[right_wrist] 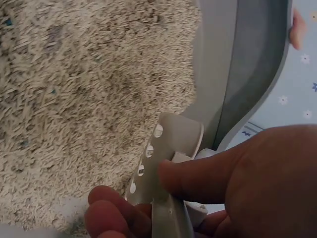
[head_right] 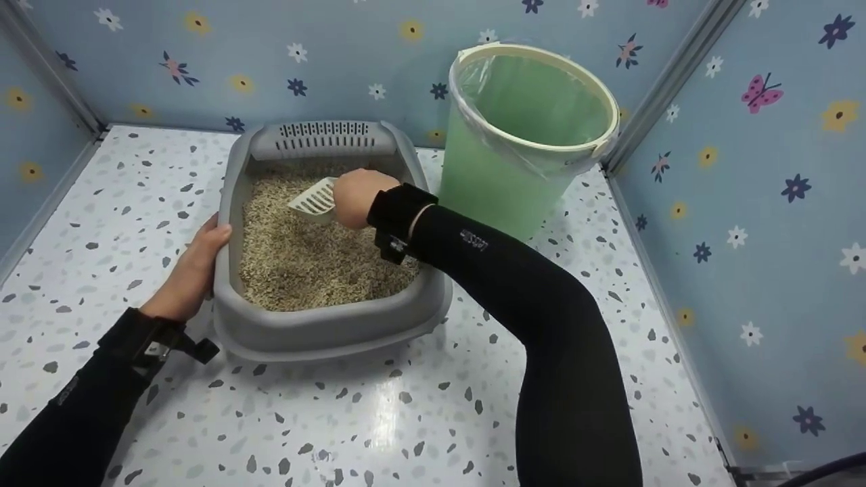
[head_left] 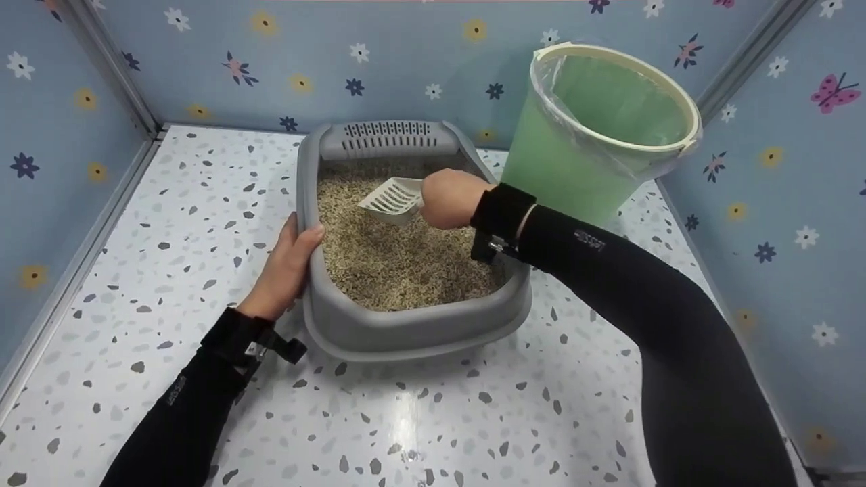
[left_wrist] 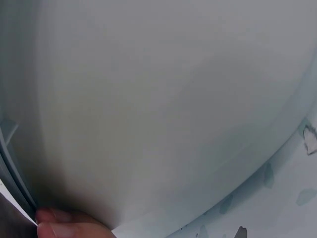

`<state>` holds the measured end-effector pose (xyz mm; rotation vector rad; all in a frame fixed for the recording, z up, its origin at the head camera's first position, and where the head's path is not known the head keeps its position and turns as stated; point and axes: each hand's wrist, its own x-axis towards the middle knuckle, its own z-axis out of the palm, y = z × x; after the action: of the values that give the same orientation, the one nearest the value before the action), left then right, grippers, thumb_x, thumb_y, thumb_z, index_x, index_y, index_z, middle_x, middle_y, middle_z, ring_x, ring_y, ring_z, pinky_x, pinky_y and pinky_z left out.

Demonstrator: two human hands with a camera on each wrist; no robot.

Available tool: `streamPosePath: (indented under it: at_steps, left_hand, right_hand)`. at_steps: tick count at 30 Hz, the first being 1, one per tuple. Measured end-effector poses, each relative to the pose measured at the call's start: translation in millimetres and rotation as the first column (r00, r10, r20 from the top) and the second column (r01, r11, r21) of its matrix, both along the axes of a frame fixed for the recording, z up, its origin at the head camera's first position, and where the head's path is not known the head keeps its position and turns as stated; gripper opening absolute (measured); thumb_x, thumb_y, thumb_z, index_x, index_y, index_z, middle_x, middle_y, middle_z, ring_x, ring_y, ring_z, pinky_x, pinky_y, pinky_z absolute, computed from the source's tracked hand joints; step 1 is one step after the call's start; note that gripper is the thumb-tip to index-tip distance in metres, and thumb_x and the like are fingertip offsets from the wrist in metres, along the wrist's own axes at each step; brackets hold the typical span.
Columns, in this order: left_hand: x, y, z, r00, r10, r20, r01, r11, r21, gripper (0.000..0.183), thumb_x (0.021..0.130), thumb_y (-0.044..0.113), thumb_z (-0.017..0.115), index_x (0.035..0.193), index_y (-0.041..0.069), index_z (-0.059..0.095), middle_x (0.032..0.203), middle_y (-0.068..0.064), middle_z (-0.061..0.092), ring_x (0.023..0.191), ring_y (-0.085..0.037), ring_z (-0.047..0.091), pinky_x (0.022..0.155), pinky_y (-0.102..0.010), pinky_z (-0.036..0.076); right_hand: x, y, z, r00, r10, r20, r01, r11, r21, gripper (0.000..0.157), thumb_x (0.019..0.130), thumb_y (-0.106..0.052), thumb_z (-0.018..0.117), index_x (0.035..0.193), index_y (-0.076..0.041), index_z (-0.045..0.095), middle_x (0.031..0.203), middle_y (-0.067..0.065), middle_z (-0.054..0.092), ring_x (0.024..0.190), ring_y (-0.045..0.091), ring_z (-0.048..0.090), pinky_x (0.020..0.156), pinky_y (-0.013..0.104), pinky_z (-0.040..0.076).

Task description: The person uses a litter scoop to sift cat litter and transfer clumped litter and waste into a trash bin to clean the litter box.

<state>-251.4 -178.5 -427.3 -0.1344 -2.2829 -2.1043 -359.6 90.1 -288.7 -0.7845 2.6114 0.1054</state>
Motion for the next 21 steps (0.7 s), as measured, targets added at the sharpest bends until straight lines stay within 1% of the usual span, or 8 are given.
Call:
streamPosePath:
  at_steps: [2,3,7,10,14,17,21]
  left_hand:
    - [0.1,-0.1,0.5,1.000,0.003,-0.008,-0.003,1.000,0.008,0.082,0.111,0.047,0.052,0.176,0.007,0.020,0.170,-0.026,0.030,0.153,-0.034,0.034,0.135,-0.048,0.020]
    - [0.4,-0.1,0.8,1.000,0.006,-0.006,-0.006,1.000,0.004,0.083,0.111,0.047,0.052,0.176,0.008,0.019,0.171,-0.026,0.029,0.154,-0.034,0.034,0.135,-0.049,0.020]
    - [0.0,1.8,0.5,1.000,0.001,0.003,-0.001,1.000,-0.010,0.086,0.111,0.049,0.052,0.177,0.008,0.017,0.173,-0.024,0.029,0.157,-0.034,0.033,0.136,-0.049,0.019]
    - [-0.8,3.6,-0.1,1.000,-0.005,0.000,0.005,1.000,-0.010,0.084,0.111,0.050,0.053,0.176,0.008,0.019,0.170,-0.025,0.031,0.154,-0.035,0.036,0.134,-0.050,0.021]
    - [-0.5,2.9,-0.1,1.000,-0.006,-0.016,0.006,1.000,0.003,0.082,0.112,0.047,0.053,0.176,0.008,0.021,0.169,-0.026,0.032,0.151,-0.035,0.038,0.134,-0.052,0.023]
    - [0.1,1.4,0.4,1.000,-0.005,-0.010,0.005,1.000,0.004,0.085,0.112,0.048,0.053,0.177,0.008,0.016,0.174,-0.024,0.028,0.156,-0.033,0.034,0.135,-0.049,0.020]
    - [0.5,0.1,-0.1,1.000,0.010,0.019,-0.010,1.000,-0.012,0.091,0.112,0.051,0.052,0.179,0.007,0.009,0.181,-0.020,0.019,0.164,-0.030,0.024,0.137,-0.044,0.013]
  right_hand:
    - [-2.3,-4.1,-3.1,1.000,-0.003,0.001,0.003,1.000,-0.022,0.031,0.111,-0.014,0.050,0.080,-0.015,0.049,0.081,0.004,0.048,0.068,0.021,0.043,0.065,0.037,0.037]
    - [-4.0,-5.3,-5.5,1.000,0.003,0.002,-0.003,1.000,-0.026,0.033,0.112,-0.015,0.050,0.079,-0.015,0.049,0.080,0.004,0.047,0.067,0.021,0.043,0.065,0.037,0.037]
    - [-8.5,-7.2,-19.1,1.000,0.011,0.029,-0.010,1.000,-0.015,0.040,0.115,-0.015,0.049,0.076,-0.016,0.046,0.075,0.002,0.039,0.063,0.018,0.035,0.065,0.037,0.033]
    - [-9.2,-7.2,-30.9,0.999,0.020,0.037,-0.020,1.000,0.004,0.041,0.115,-0.015,0.048,0.075,-0.017,0.043,0.075,0.001,0.034,0.063,0.018,0.029,0.065,0.037,0.031]
    - [-9.5,-8.8,-42.7,0.998,0.036,0.046,-0.037,0.999,0.015,0.042,0.114,-0.014,0.049,0.073,-0.018,0.040,0.071,-0.001,0.031,0.060,0.016,0.025,0.063,0.036,0.029]
    - [-11.1,-10.0,-48.0,0.997,0.037,0.062,-0.038,0.999,0.025,0.046,0.115,-0.017,0.051,0.070,-0.018,0.040,0.067,-0.002,0.028,0.058,0.015,0.023,0.063,0.036,0.028]
    - [-12.4,-10.7,-49.8,0.997,0.023,0.072,-0.026,0.999,0.038,0.048,0.115,-0.026,0.058,0.070,-0.018,0.044,0.065,-0.002,0.028,0.058,0.017,0.027,0.066,0.037,0.033]
